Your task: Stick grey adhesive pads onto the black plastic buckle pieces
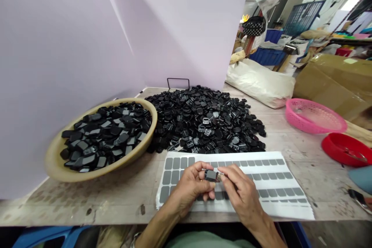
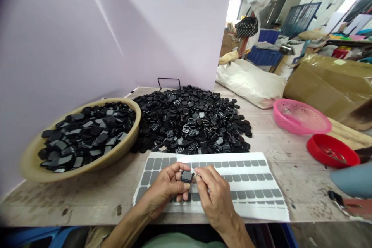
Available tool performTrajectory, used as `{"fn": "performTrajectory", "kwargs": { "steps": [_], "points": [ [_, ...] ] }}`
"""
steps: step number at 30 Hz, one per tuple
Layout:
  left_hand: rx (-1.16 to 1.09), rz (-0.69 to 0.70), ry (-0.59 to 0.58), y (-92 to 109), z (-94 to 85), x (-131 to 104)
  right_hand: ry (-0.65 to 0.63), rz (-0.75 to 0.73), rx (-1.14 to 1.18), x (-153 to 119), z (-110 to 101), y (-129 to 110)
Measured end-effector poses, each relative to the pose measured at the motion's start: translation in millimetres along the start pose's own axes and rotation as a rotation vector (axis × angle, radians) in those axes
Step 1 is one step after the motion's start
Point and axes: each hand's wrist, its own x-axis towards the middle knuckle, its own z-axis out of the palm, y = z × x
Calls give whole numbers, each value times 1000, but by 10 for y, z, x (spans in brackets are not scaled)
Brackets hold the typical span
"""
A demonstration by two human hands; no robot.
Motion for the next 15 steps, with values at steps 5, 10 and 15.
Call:
{"fn": "performTrajectory", "kwargs": {
  "steps": [5, 10, 15],
  "points": [
    [8, -8, -3, 2, 4, 19, -26, -17, -56, 4, -9, -4],
    [10, -6, -5, -35, -1, 43, -31, -28, -88, -1, -9, 6],
    [13, -6, -12, -46, -9, 50, -45, -28, -89, -6, -11, 11]
  ]
}}
